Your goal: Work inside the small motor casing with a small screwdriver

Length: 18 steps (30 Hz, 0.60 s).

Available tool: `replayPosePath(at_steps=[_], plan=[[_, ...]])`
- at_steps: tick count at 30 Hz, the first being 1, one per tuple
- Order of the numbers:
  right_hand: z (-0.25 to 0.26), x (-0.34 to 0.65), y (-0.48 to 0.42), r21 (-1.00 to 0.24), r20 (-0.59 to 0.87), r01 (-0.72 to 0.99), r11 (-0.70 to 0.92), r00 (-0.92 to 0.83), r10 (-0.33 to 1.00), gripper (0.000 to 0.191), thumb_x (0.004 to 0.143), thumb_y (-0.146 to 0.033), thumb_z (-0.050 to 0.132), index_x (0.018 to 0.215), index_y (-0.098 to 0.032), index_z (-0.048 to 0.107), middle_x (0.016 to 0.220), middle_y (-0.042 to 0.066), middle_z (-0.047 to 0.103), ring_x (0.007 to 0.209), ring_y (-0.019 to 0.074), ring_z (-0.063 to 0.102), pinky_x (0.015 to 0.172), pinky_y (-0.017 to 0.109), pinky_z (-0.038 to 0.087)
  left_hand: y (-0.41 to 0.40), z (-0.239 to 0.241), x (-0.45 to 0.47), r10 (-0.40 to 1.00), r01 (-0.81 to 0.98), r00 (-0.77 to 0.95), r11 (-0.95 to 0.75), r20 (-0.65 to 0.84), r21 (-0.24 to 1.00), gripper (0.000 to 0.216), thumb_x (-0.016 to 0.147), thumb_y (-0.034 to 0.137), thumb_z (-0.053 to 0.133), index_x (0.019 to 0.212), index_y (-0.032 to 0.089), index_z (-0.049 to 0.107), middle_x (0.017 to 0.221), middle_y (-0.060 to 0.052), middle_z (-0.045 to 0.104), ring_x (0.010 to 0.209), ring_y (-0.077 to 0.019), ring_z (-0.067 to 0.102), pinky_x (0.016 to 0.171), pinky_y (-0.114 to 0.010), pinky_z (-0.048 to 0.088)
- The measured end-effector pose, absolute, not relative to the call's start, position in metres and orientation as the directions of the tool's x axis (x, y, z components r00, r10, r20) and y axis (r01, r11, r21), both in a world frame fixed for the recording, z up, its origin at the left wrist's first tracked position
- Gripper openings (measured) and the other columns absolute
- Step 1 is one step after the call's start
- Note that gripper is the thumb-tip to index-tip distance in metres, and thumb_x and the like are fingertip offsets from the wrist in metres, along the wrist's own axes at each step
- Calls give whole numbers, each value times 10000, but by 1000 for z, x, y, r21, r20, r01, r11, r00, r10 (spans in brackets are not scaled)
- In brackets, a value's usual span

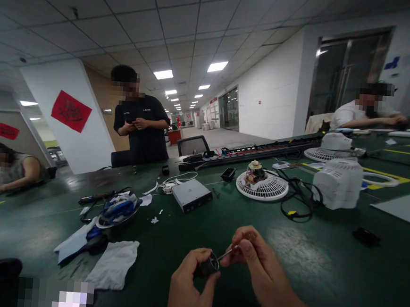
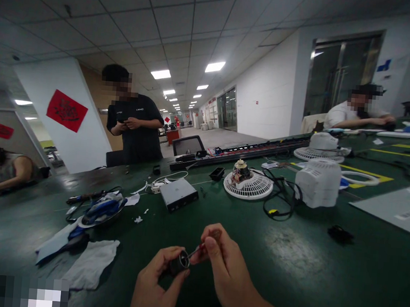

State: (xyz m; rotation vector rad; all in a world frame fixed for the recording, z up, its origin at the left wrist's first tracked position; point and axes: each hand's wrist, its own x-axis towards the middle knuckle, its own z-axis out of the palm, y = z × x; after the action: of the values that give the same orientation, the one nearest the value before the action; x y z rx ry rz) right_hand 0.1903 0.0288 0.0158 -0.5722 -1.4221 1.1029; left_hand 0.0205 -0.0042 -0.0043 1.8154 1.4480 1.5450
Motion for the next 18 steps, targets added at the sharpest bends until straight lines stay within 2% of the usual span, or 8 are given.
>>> replayPosePath(at_steps=[4,6,10,13,18], plan=[[15,196,23,-703,684,-16,711,-288,670,333,1086,-466,386,957,-232,586,854,27,623,770,184,668,707,312,524,-6,-1,17,862,535,-87,-382,499,754,214,827,201,678,1025,233,752,1013,-66,780,929,-249,752,838,-373,620],[16,197,22,-638,713,95,764,-302,633,328,1089,-437,377,940,-231,584,847,28,619,751,181,640,681,301,490,-5,-1,13,877,590,-42,-364,478,721,269,831,191,663,1079,238,755,1058,-73,784,968,-257,753,855,-384,623],[20,197,26,-696,647,210,687,-232,727,287,1093,-381,374,925,-223,544,772,4,611,688,168,641,641,280,471,-5,-2,10,912,662,11,-315,411,680,367,807,146,625,1139,233,755,1133,-84,775,1051,-274,735,940,-432,596],[22,199,31,-742,614,222,633,-155,774,274,1092,-371,374,928,-220,533,756,-3,606,683,169,647,650,280,481,-7,2,13,911,644,-49,-285,410,710,339,813,175,624,1120,224,759,1127,-91,769,1059,-286,723,958,-454,579],[30,212,42,-620,737,321,716,-76,672,240,1075,-305,386,898,-223,527,842,30,577,745,189,580,677,306,450,-12,12,19,902,534,-202,-225,381,815,260,818,314,705,1050,203,741,967,-96,775,892,-293,741,824,-435,598]])
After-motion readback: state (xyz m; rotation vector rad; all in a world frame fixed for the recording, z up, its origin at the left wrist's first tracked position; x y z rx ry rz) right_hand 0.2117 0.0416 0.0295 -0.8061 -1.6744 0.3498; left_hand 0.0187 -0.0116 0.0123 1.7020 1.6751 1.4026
